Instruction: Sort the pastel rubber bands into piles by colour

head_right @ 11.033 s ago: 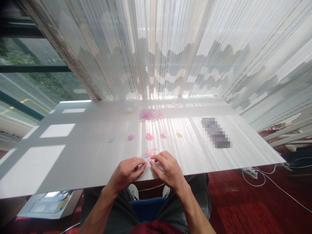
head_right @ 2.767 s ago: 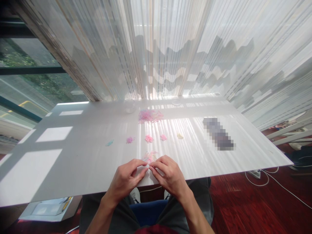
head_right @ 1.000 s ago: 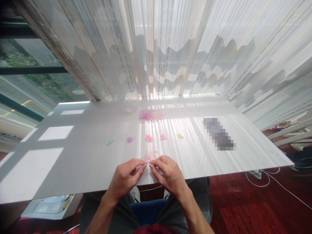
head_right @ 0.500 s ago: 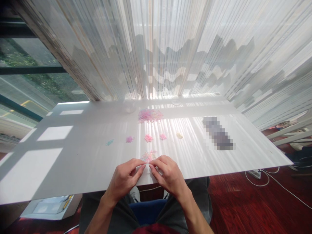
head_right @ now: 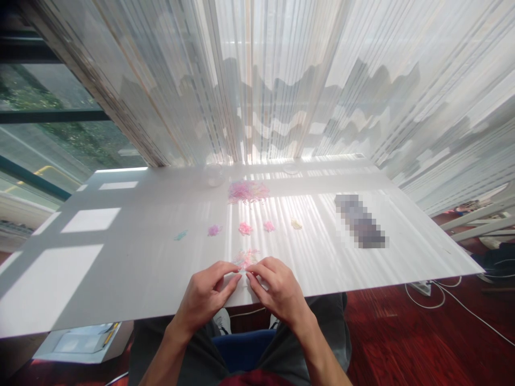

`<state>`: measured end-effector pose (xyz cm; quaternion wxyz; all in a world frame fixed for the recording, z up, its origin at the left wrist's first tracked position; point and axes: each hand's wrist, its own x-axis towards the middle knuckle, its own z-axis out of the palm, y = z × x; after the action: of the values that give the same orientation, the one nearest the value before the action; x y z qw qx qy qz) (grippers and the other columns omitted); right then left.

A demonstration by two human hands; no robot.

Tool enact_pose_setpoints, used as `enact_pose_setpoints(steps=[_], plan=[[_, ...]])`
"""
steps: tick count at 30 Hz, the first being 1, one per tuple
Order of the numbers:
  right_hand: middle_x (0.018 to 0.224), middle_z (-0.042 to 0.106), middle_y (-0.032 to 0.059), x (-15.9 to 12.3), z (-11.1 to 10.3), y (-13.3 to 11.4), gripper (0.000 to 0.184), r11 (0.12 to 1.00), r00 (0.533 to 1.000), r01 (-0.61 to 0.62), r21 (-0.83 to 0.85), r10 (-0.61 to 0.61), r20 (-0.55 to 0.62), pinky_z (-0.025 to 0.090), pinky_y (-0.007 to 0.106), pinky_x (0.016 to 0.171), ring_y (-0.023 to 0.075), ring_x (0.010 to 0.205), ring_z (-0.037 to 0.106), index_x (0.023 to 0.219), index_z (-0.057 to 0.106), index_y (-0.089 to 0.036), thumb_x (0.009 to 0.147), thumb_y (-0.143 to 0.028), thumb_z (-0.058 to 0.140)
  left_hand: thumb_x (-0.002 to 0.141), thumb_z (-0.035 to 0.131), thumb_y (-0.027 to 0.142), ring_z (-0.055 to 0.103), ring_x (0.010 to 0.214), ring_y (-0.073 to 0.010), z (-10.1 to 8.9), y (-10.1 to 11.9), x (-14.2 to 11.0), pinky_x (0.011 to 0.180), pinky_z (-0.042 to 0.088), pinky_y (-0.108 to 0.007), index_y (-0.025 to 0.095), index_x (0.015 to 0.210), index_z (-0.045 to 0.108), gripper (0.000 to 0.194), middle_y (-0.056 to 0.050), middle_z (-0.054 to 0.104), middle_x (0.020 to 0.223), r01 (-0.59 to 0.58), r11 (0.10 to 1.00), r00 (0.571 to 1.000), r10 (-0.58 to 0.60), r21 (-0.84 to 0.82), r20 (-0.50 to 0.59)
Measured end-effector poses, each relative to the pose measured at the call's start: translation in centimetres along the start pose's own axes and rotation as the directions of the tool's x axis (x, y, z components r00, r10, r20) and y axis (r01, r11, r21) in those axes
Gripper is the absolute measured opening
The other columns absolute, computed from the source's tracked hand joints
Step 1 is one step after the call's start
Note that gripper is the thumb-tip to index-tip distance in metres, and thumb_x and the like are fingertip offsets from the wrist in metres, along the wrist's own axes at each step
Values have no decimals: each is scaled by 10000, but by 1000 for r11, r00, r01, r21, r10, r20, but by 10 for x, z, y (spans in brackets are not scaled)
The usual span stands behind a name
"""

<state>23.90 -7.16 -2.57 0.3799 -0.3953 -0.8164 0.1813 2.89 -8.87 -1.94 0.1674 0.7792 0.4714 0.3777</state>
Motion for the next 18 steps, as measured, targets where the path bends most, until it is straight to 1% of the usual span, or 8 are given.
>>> enact_pose_setpoints(steps=[4,7,14,18], plan=[[851,676,53,0,0,0,160,1000,1000,5,-2,-5,-2,537,316,717,189,781,647,1049,702,-212,1023,-218,544,989,625,214,721,791,-135,1,0,0,704,556,-212,214,1099,666,118,-21,760,953,-19,1000,999,19,-3,-31],[845,674,51,0,0,0,165,1000,1000,5,-2,-5,-1,536,318,713,188,777,644,1045,703,-215,1025,-217,539,991,619,196,715,788,-132,1,0,0,695,548,-210,220,1065,672,94,-16,754,940,-34,999,999,33,-11,-23],[850,677,52,-1,1,1,128,1000,1000,13,12,-13,-13,544,317,701,189,768,648,1070,691,-219,1001,-221,582,990,611,196,695,729,-121,0,1,1,674,543,-212,225,1043,677,90,-15,751,937,-21,999,1000,21,-24,-18],[856,681,51,0,1,1,122,1000,1000,15,11,-15,-8,543,315,707,188,775,650,1038,693,-221,1002,-210,578,987,614,190,689,728,-116,-1,2,2,669,534,-207,228,1037,675,87,-4,745,923,-24,1000,1000,23,-21,-13]])
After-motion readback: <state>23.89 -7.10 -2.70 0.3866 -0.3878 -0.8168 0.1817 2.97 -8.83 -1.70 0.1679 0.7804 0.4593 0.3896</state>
